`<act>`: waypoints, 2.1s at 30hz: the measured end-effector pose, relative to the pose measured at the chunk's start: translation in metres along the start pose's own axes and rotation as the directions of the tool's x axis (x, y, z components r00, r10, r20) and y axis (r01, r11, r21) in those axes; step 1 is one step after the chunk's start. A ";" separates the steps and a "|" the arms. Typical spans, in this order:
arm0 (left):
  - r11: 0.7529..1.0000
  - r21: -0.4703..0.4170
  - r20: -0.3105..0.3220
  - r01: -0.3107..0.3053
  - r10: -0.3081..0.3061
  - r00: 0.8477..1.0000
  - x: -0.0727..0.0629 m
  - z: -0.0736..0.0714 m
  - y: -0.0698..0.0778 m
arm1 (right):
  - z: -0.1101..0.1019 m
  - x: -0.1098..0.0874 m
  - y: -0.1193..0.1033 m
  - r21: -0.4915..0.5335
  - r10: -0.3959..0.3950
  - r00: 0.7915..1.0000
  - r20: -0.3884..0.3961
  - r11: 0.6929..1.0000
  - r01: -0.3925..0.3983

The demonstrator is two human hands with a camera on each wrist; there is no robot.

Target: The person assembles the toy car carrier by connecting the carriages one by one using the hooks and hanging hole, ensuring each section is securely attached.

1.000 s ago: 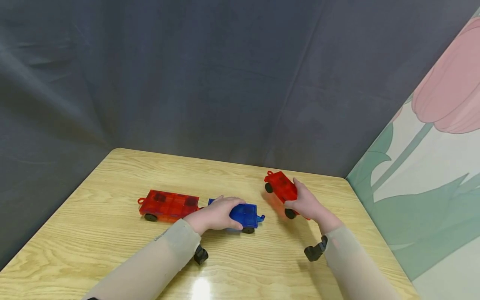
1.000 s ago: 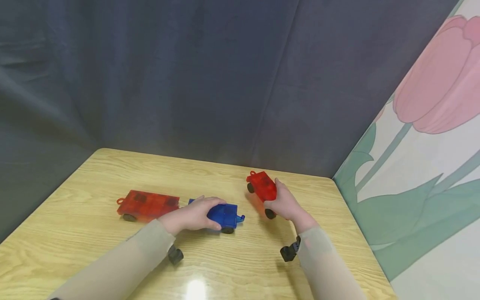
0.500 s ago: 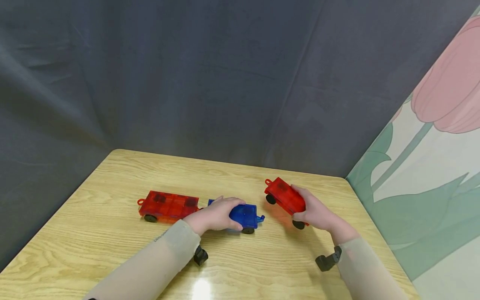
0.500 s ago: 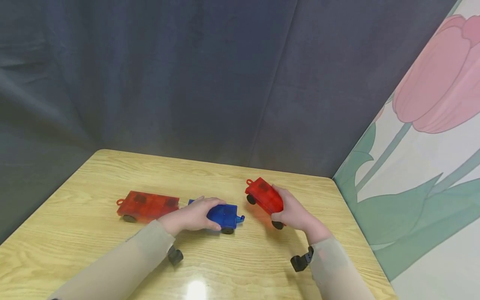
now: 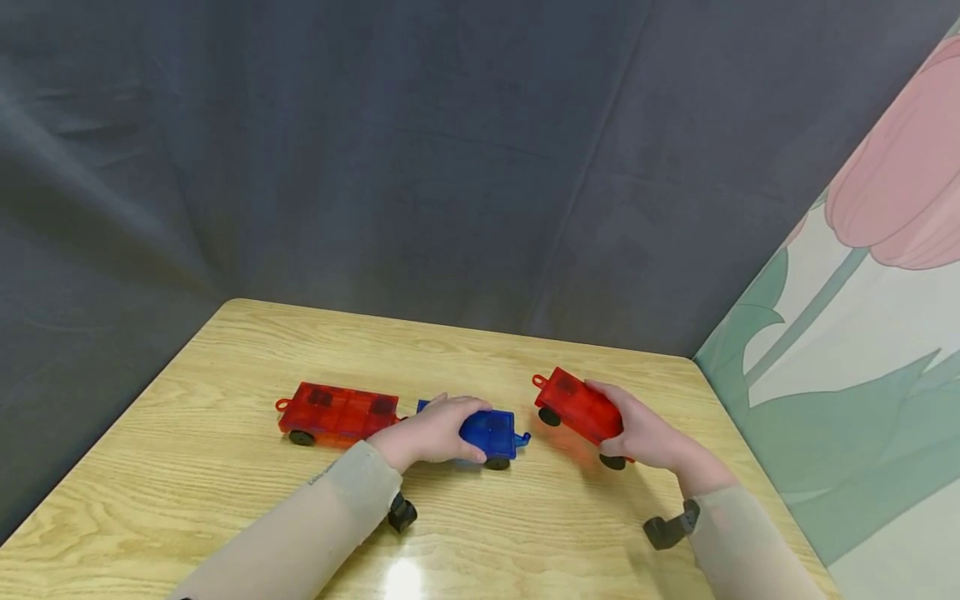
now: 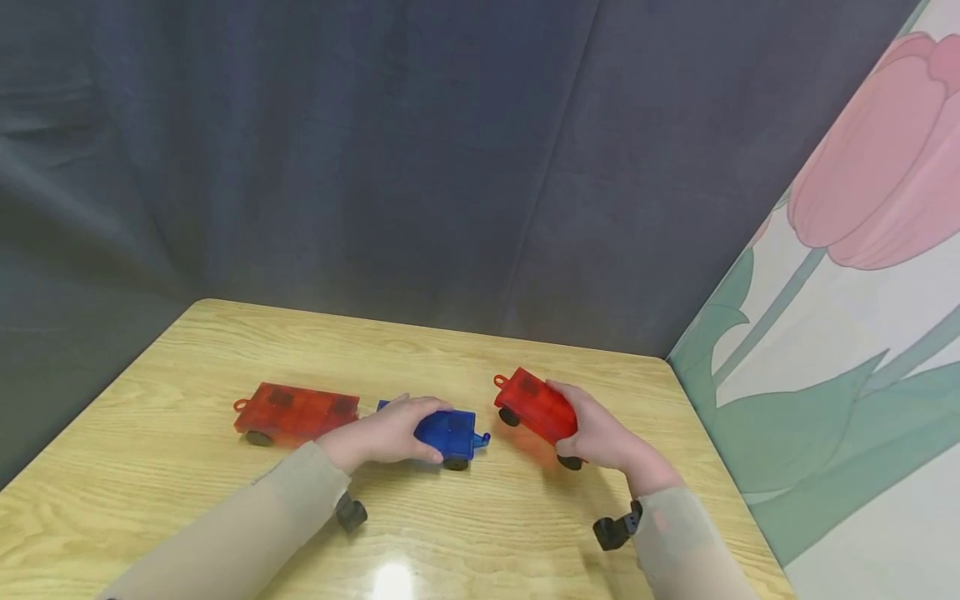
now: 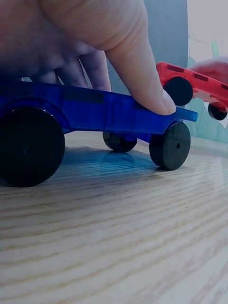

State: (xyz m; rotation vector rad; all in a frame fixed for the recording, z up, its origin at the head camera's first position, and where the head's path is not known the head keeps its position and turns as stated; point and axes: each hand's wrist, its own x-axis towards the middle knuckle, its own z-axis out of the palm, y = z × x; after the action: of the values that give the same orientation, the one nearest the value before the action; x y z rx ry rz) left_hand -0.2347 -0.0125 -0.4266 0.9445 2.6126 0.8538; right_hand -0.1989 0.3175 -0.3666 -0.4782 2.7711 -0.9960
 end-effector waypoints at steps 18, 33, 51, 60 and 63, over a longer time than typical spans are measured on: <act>1.000 0.006 -0.005 -0.003 0.003 1.000 -0.001 -0.001 0.004 | -0.002 -0.006 0.009 0.089 -0.014 0.993 0.121 0.996 0.003; 1.000 0.003 -0.006 -0.003 0.003 1.000 -0.001 0.000 0.003 | -0.002 -0.008 0.012 0.086 -0.009 0.976 0.219 0.996 -0.011; 1.000 -0.004 -0.008 0.002 -0.002 1.000 -0.002 -0.001 0.003 | 0.001 -0.005 0.012 0.043 0.022 0.954 0.298 0.998 -0.036; 1.000 -0.010 -0.010 -0.008 0.008 1.000 -0.001 0.001 0.001 | 0.002 -0.004 0.018 0.051 0.005 0.951 0.308 0.998 -0.021; 1.000 -0.006 -0.011 -0.013 0.013 1.000 -0.001 0.001 0.001 | 0.003 -0.003 0.018 0.058 0.009 0.951 0.309 0.998 -0.029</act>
State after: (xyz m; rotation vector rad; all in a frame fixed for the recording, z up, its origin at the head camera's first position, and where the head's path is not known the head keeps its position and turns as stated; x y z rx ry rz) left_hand -0.2336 -0.0121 -0.4266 0.9591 2.6141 0.8723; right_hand -0.1995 0.3299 -0.3804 -0.5456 2.4556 -0.9113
